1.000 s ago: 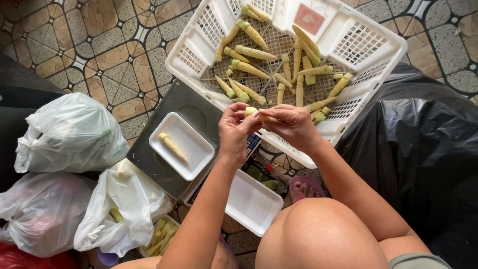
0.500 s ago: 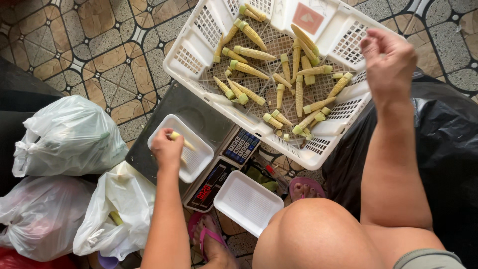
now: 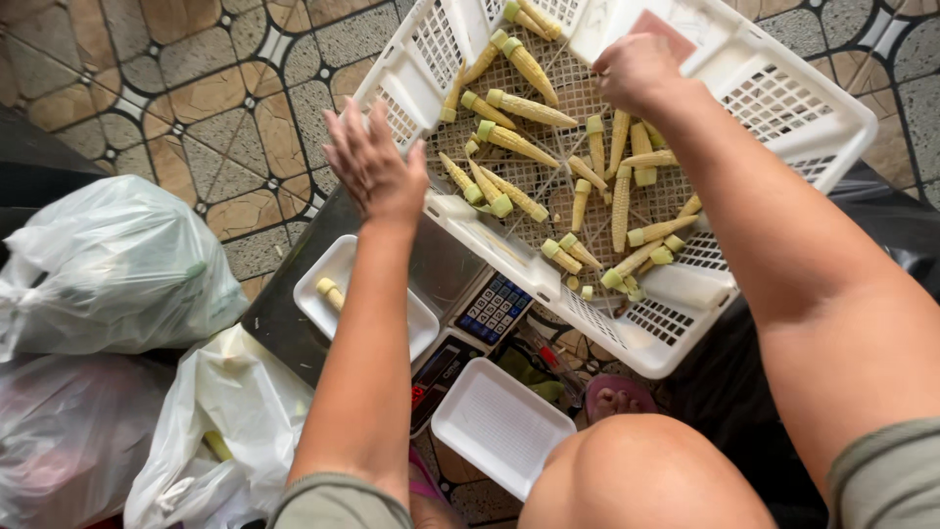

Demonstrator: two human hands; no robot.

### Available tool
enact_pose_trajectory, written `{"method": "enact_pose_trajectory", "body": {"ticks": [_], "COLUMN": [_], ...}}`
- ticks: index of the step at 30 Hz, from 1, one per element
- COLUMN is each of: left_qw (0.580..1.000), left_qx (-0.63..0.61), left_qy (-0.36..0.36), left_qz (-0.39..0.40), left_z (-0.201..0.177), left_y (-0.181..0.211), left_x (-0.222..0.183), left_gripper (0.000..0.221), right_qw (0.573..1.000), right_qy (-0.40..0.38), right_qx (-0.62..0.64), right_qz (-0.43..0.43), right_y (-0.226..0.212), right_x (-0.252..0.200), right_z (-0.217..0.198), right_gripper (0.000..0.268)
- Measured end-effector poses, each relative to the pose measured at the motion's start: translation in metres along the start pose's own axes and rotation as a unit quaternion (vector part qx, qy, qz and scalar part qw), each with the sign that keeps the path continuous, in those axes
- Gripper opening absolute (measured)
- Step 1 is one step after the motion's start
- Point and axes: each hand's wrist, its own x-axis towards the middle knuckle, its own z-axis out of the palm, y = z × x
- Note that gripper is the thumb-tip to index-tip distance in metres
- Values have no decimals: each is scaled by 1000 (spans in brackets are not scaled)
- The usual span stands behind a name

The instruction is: The person sorts baby corn ears from a large white plastic basket into small white foam trays, weighing each tray on a digital scale and then placing the filled trays into a black plastic bag.

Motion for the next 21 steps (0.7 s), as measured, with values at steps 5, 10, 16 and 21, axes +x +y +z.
{"method": "enact_pose_trajectory", "body": {"ticks": [5,10,16,21], "left_qw": [982,993,992,992], "left_qx": [-30,-89,-66,-58], "left_qy": [-104,18,73,61], "left_qz": [-153,-77,-84,-95], "left_z": [19,34,49,53], "left_y": [-26,-41,-38,-40], "left_x": [45,37,35,31], "left_gripper": [95,72,78,82], "right_qw": [995,999,992,998], "right_qy": [-86,-25,9,5], "right_qx": [-40,4,-82,-51], "right_qz": [24,27,-94,-48], "right_y": [-35,-56,-51,-39], "right_x": [51,99,178,203], "right_z": [26,60,86,110], "right_gripper": [56,62,61,42]}}
